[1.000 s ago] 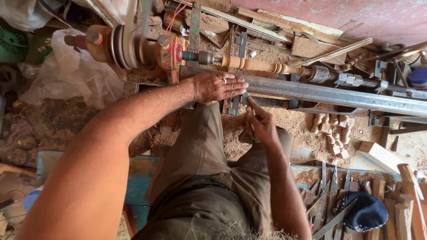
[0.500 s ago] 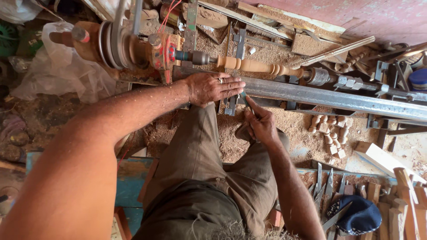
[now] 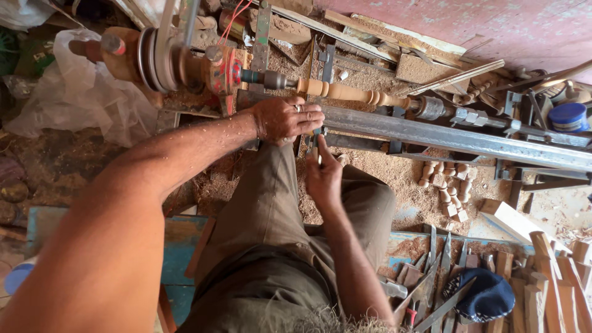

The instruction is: The person operates a wood lathe, shaping a rotating wooden spindle into a decorative baluster. They use a chisel to carve the wood while it spins, creating rounded profiles and grooves. The person switches between different chisels to refine the shape and smooth the surface.

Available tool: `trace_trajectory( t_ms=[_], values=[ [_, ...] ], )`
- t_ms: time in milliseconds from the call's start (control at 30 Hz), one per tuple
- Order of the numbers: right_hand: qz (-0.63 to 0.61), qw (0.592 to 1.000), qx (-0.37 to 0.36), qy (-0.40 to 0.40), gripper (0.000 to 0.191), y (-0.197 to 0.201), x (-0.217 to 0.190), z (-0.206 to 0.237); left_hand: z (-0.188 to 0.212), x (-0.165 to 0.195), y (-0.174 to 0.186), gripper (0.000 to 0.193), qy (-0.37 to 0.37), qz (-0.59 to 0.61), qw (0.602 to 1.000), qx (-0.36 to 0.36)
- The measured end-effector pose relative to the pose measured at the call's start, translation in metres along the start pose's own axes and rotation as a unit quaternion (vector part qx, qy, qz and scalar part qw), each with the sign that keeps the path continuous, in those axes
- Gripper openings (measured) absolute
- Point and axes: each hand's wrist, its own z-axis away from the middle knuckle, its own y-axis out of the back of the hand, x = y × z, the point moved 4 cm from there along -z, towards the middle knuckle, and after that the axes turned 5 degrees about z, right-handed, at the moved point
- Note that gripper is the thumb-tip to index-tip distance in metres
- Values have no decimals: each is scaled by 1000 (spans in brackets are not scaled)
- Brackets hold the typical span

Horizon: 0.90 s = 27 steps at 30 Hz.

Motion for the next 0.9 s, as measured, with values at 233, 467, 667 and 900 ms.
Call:
trace_trajectory(
  t_ms=[233,467,667,900],
  values=[
    [-506,819,-201,-181,64,34,7,43,-6,57,42,66,35,-28,999,-7],
    [150,982,-104,-39,51,103,6,5,-31,53,59,94,41,34,965,-256],
    [196,973,-119,-11,48,140,-3,-35,-50,26,41,63,-26,-50,998,-21],
    [203,963,-109,138,46,141,9,-84,-64,-23,4,46,-28,-58,995,70]
  ],
)
